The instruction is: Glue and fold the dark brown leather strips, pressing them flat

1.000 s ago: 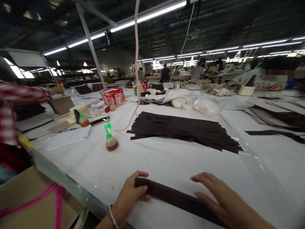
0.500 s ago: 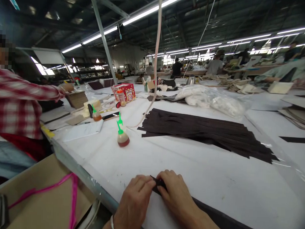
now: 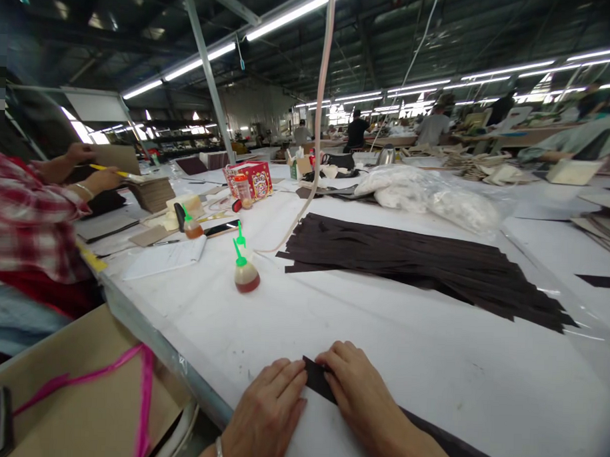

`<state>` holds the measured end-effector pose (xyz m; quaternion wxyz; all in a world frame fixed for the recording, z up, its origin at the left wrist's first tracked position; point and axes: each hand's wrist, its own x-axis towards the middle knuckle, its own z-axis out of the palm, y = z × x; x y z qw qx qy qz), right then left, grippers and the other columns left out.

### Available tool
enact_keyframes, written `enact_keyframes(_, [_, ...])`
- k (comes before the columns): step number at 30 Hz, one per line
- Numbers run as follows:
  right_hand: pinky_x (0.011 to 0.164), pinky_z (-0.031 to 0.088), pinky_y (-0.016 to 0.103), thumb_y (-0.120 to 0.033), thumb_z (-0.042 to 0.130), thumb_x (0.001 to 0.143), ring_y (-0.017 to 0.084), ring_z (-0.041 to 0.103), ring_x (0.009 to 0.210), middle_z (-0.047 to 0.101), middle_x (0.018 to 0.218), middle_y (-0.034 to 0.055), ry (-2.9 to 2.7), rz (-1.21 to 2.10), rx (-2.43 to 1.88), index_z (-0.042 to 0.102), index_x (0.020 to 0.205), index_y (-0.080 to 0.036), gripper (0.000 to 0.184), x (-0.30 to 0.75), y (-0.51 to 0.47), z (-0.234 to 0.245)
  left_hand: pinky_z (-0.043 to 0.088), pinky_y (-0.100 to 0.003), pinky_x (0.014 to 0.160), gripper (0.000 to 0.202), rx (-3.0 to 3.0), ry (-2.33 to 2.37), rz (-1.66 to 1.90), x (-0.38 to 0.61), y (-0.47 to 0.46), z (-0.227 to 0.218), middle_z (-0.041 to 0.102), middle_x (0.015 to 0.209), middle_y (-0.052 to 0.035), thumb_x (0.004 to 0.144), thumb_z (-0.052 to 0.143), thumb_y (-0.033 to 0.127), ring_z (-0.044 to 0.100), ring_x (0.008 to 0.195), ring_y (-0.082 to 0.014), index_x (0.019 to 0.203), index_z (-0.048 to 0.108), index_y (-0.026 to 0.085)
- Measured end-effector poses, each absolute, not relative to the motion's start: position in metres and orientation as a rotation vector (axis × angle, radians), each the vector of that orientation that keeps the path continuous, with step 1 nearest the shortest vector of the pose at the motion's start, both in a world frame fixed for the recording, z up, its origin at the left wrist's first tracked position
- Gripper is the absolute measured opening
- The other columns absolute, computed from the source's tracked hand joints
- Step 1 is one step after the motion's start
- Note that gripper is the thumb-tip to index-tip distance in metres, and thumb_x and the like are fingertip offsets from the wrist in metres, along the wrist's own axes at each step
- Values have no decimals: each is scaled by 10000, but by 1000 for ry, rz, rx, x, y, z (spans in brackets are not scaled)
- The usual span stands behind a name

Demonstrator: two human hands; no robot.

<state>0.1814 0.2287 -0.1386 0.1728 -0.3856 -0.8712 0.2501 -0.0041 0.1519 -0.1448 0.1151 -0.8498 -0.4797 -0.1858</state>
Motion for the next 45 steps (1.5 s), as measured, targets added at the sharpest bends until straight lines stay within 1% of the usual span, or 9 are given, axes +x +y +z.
enact_keyframes(4, [828,390,354,5,431,854,215,488,917,587,972,57,-2455,715,-1038,637,1029,-201,341,183,227,-143,564,-405,895,318,-2490,-1370,-525,-6,152,-145,632,1217,-118,911,438,152,610,1075,-260,1193,568,84])
enact_keyframes(9, [793,411,338,-16,441,891,205,487,878,570,925,55,-2467,647,-965,646,1017,-194,299,185,223,-146,569,-396,886,316,-2461,-1358,-545,-5,153,-147,642,1202,-108,912,423,133,613,1066,-255,1183,580,86])
enact_keyframes(18, [789,401,332,6,513,843,198,480,869,558,957,42,-2540,451,-911,619,1024,-200,294,188,217,-148,573,-384,865,330,-2452,-1359,-534,-5,153,-144,649,1193,-103,903,426,121,613,1057,-245,1196,577,95])
enact_keyframes(25, [795,343,347,13,504,821,201,466,882,564,988,42,-2581,305,-813,558,1190,-198,428,189,218,-153,558,-383,897,348,-2477,-1386,-519,-6,151,-145,634,1212,-102,900,429,107,593,1083,-241,1225,555,93])
enact_keyframes(31, [766,320,369,-32,524,818,221,462,890,572,1028,40,-2705,245,-804,512,1266,-211,483,187,221,-146,561,-386,879,338,-2457,-1553,-561,-6,147,-145,612,1171,-123,911,437,143,590,1072,-238,1226,558,155])
enact_keyframes(36, [778,332,394,-36,491,810,245,475,926,574,1065,45,-2766,150,-861,457,1332,-261,570,182,221,-144,518,-397,953,360,-2497,-1634,-547,-6,147,-141,553,1281,-102,908,437,136,531,1168,-226,1251,534,188])
enact_keyframes(39, [863,335,417,-3,458,798,248,475,987,568,1114,59,-2700,85,-909,416,1367,-229,614,185,221,-150,499,-398,977,374,-2555,-1588,-499,-6,149,-137,525,1347,-88,896,419,100,495,1214,-224,1248,528,169])
enact_keyframes(42, [910,339,432,47,421,777,246,481,995,564,1123,80,-2643,69,-960,469,1300,-166,567,197,221,-153,492,-401,982,388,-2635,-1519,-441,-8,153,-132,538,1347,-78,875,412,71,499,1210,-225,1230,537,167])
enact_keyframes(45, [819,390,381,47,434,807,225,499,883,573,995,62,-2699,206,-972,579,1072,-168,370,211,221,-145,480,-388,990,367,-2693,-1508,-481,-8,156,-128,587,1283,-76,864,415,66,524,1171,-209,1179,563,183])
